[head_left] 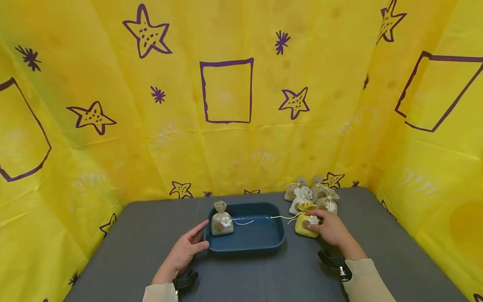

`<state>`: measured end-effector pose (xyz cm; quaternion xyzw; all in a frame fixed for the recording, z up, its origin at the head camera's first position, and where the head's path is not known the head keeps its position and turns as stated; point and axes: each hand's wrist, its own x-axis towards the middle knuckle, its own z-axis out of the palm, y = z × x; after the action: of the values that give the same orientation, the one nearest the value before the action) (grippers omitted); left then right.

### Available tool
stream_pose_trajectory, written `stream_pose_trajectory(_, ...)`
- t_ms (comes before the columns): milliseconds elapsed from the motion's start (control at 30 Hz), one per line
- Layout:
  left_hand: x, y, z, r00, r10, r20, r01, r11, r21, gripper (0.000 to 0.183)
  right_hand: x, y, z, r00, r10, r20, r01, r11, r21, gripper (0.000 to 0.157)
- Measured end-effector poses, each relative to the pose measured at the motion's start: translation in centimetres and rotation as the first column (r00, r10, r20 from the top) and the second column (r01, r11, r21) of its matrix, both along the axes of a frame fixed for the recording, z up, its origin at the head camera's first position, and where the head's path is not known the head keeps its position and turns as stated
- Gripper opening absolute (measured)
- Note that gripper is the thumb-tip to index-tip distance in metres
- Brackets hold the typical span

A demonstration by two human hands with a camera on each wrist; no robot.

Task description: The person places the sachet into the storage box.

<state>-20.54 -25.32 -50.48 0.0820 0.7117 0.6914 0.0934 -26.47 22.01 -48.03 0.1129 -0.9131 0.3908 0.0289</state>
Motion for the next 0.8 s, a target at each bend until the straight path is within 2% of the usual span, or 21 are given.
stream_pose_trajectory(200, 0.1, 0.1, -0.1, 1.000, -0.004, 0.002, 0.004, 1.000, 0.031, 0.066, 0.3, 1.0, 0.2, 1.000, -0.023, 0.002, 0.023, 1.000, 0.007, 0.033)
stream_pose_trajectory(467, 0.0, 0.1, 0.0, 1.000, 0.007, -0.004, -0.007, 1.000, 0.006, 0.064, 0.4, 2.8, 1.3, 0.998, -0.066, -0.020, 0.067, 0.997, 0.046, 0.032)
stream_pose_trajectory(633, 0.0, 0.1, -0.1, 1.000, 0.002, -0.007, -0.002, 1.000, 0.000, 0.064, 0.7, 3.3, 1.6, 0.994, -0.109, 0.012, 0.109, 0.994, 0.029, 0.033)
stream_pose_trajectory(800, 0.0, 0.0, -0.1, 1.000, -0.005, -0.009, 0.005, 1.000, 0.005, 0.064, 0.9, 3.7, 2.3, 0.991, -0.136, 0.008, 0.136, 0.991, 0.016, 0.033)
